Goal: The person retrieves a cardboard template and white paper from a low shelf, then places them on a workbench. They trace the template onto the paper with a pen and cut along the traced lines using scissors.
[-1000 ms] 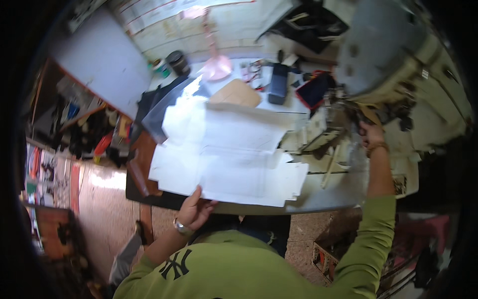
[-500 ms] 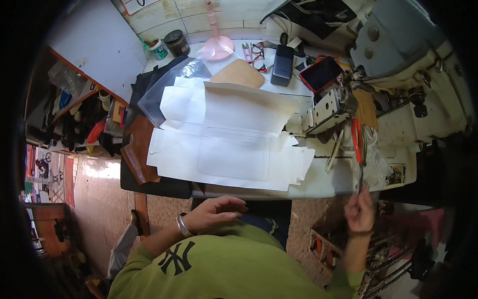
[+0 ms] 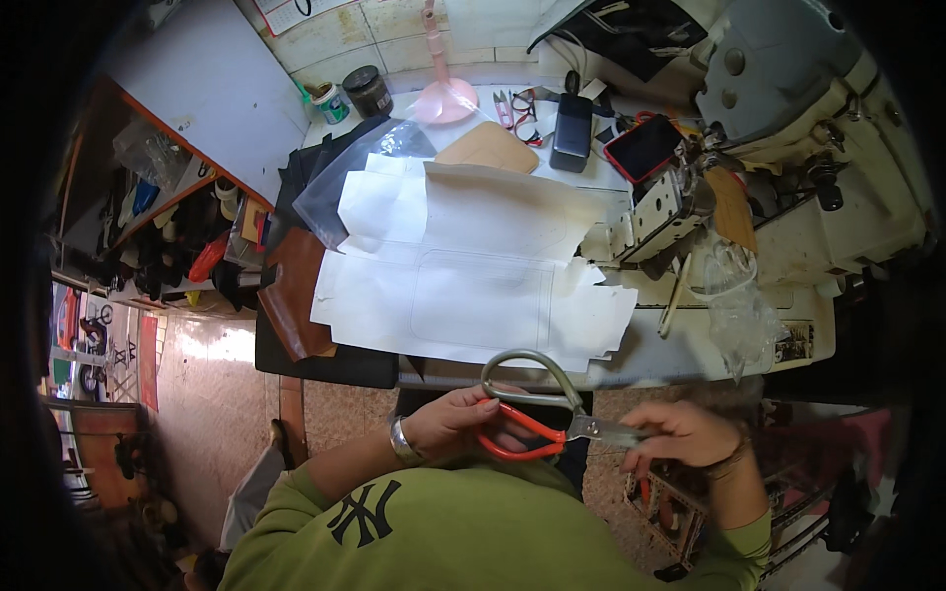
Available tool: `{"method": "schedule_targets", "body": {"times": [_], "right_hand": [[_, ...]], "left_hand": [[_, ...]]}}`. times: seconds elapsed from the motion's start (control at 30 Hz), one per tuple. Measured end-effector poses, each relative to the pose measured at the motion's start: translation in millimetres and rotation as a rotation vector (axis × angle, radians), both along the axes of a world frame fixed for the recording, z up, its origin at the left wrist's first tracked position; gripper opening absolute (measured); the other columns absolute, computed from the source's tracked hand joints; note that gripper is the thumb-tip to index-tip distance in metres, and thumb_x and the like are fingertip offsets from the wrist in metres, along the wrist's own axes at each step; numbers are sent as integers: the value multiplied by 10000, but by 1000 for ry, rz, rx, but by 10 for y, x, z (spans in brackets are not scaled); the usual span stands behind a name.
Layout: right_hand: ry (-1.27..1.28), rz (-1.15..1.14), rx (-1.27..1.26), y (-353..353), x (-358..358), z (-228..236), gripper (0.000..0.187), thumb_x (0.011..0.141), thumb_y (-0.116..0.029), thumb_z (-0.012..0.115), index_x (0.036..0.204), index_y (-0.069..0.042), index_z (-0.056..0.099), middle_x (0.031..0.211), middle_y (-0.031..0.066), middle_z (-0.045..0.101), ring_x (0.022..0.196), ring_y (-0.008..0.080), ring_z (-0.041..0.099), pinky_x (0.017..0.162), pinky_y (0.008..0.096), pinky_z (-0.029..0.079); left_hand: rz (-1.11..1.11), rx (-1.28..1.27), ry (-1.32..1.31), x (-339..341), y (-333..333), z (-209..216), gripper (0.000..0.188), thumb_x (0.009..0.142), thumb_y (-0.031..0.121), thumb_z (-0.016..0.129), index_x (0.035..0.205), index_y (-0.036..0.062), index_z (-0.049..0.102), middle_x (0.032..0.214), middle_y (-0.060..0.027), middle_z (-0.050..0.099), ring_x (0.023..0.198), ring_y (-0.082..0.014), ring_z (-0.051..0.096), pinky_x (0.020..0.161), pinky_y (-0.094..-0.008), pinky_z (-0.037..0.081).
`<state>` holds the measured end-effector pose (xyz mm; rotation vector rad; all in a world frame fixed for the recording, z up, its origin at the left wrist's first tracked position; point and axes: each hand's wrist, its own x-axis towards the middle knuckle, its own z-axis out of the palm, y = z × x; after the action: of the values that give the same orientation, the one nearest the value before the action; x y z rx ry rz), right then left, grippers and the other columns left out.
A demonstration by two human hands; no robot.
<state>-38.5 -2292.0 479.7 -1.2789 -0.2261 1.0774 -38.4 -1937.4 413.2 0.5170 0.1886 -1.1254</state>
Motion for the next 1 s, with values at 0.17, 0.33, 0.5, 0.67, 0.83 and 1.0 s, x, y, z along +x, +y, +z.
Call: {"method": "schedule_targets", "body": {"times": [0.17, 0.33, 0.5, 0.67, 0.83, 1.0], "right_hand": [[320, -394, 733, 113, -3, -529, 925, 933, -682, 221, 1427, 99, 245, 1164, 417, 524, 969, 489, 623, 844, 569, 502], [352, -693, 962, 591, -244, -999, 912, 909, -702, 263, 1428, 48, 278, 1083, 291, 597, 775, 338, 614, 786, 449, 497], [-344, -677, 96, 1173, -329, -887, 784, 803, 24, 696, 1449, -63, 259, 1214, 171, 558, 1130, 241, 559, 960, 376, 469], [-328, -759, 330, 1425, -250, -724, 1003, 796, -142, 761, 1512, -122, 59, 1216, 203, 538, 1129, 281, 555, 955, 404, 462], [-289, -844, 357, 1368, -196, -674, 871, 880, -259, 683, 1514, -117, 103, 967, 114, 547, 845, 191, 585, 761, 331, 515], [-157, -747, 218, 1099, -193, -679, 589, 841, -148, 655, 1336, -24, 361, 858, 72, 543, 648, 124, 524, 573, 255, 465]], "left_hand": [[182, -116, -174, -54, -62, -25, 444, 1018, 259, 432, 1417, 99, 319, 1284, -233, 540, 1115, -306, 606, 970, -449, 479], [290, -220, -86, -36, -46, -52, 450, 1022, 276, 415, 1423, 105, 304, 1250, -202, 556, 1132, -288, 596, 968, -451, 482], [197, -252, -62, -86, -256, -137, 477, 1014, 307, 440, 1420, 93, 308, 1160, -128, 581, 1068, -212, 588, 972, -396, 469], [15, 49, -258, -142, -213, -206, 443, 1028, 301, 418, 1402, 72, 355, 1144, -52, 573, 1047, -139, 564, 946, -324, 470], [114, 352, -211, -123, 105, -232, 395, 992, 344, 502, 1210, 19, 451, 1168, -160, 568, 1050, -207, 609, 864, -337, 531], [603, 544, -146, 105, 266, -314, 376, 994, 353, 487, 1126, 5, 538, 1021, -152, 671, 935, -234, 686, 737, -305, 582]]}}
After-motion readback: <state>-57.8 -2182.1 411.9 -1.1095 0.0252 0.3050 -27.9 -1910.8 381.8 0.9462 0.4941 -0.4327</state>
